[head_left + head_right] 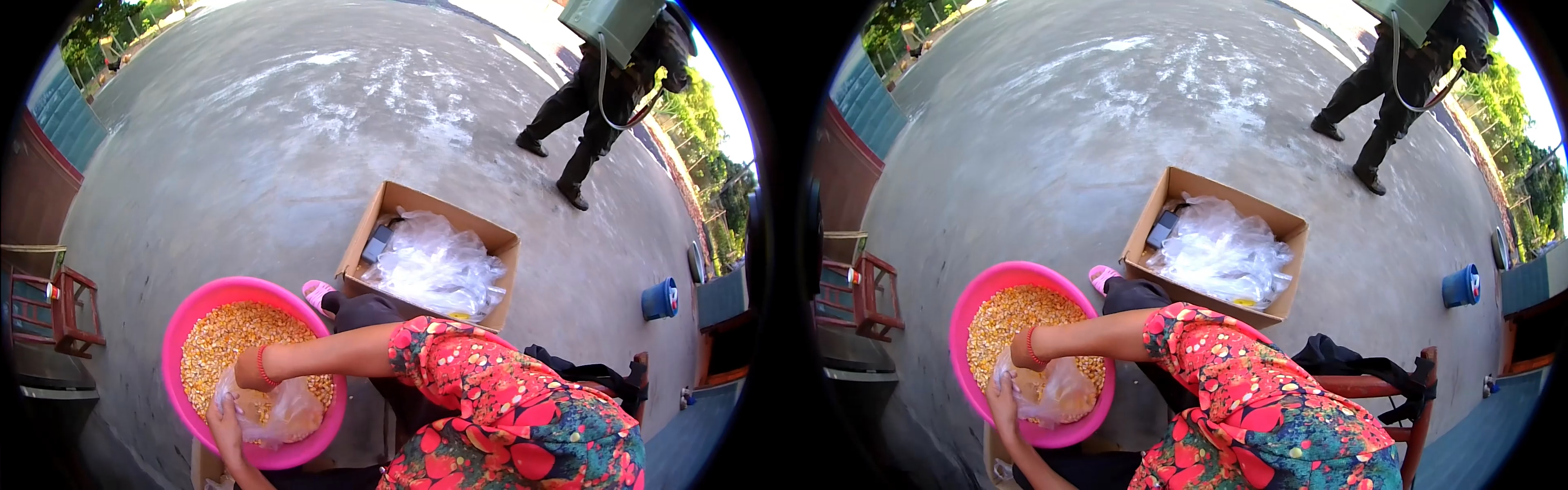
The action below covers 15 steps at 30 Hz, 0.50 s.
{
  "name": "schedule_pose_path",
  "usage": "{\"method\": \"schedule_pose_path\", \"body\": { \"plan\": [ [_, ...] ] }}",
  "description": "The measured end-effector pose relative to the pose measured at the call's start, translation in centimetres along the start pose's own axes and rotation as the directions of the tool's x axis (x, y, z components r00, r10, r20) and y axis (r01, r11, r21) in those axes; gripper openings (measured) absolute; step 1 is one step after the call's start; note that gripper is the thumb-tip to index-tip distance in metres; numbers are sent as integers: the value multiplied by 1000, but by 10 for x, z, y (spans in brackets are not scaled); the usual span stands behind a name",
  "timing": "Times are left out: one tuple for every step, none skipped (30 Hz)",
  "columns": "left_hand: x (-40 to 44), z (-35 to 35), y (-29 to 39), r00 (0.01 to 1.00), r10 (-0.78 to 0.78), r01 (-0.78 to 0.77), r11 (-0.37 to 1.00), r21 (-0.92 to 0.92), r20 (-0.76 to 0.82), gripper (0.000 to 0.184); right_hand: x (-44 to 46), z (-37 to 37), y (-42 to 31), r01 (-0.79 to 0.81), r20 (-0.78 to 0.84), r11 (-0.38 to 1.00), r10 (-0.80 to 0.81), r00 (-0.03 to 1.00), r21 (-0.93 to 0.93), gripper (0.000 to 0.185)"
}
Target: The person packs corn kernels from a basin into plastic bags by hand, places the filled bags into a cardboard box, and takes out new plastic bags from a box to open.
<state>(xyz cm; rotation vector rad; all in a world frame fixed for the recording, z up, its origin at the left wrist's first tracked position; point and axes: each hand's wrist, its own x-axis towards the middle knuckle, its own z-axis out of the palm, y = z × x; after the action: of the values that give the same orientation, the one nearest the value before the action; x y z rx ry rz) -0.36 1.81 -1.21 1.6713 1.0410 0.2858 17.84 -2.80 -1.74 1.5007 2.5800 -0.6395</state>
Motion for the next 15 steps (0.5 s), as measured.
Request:
{"method": "schedule_pose_path", "body": {
  "plan": [
    [-2, 0, 2, 999, 17, -18, 1000, -14, -42, 21, 1, -1, 1, -5, -138, 991, 23, 990, 135, 17],
    [-3, 0, 6, 999, 11, -12, 1000, -16, -53, 21, 1, -1, 4, 8, -266, 963, 66, 962, 269, 19],
    [-4, -1, 11, 999, 17, -17, 1000, -15, -29, 21, -7, -10, 6, 116, -374, 896, 59, 926, 428, 20],
    [-5, -2, 16, 1000, 18, -19, 1000, -13, -11, 22, -9, -14, 8, 110, -451, 861, 147, 880, 497, 19],
    [-6, -3, 18, 999, 5, -6, 1000, -9, -31, 22, -8, -18, 9, 119, -514, 816, 237, 824, 566, 19],
    [-5, 0, 18, 999, 19, -18, 1000, 22, -32, 23, -4, -16, 16, 175, -582, 765, 299, 756, 620, 17],
    [-7, 1, 17, 999, 20, -18, 998, 58, -42, 24, -3, -18, 24, 147, -617, 777, 352, 704, 611, 16],
    [-7, 0, 17, 999, 42, -39, 994, 102, -33, 25, 5, -8, 37, 115, -635, 786, 393, 666, 607, 15],
    [-10, 1, 21, 998, 34, -26, 991, 130, -55, 25, 7, -5, 46, 27, -612, 805, 429, 665, 593, 17],
    [-10, -1, 19, 998, 12, -1, 986, 164, -64, 26, 8, 0, 54, -76, -576, 827, 451, 682, 557, 19],
    [-8, -3, 13, 999, 4, 4, 986, 164, -51, 26, 8, 0, 55, -297, -461, 819, 534, 709, 491, 22],
    [-9, -4, 11, 998, -4, 13, 988, 156, -58, 25, 14, 14, 62, -323, -450, 842, 511, 732, 431, 25],
    [-8, -5, 5, 998, -19, 28, 989, 148, -61, 25, 6, 9, 55, -376, -357, 846, 508, 784, 378, 25],
    [-11, -4, 14, 998, -5, 14, 987, 161, -61, 26, 8, 15, 53, -408, -313, 843, 515, 798, 350, 25],
    [-11, -4, 12, 998, 5, 4, 989, 145, -64, 27, 10, 22, 48, -395, -301, 878, 467, 831, 271, 26]
  ]
}}
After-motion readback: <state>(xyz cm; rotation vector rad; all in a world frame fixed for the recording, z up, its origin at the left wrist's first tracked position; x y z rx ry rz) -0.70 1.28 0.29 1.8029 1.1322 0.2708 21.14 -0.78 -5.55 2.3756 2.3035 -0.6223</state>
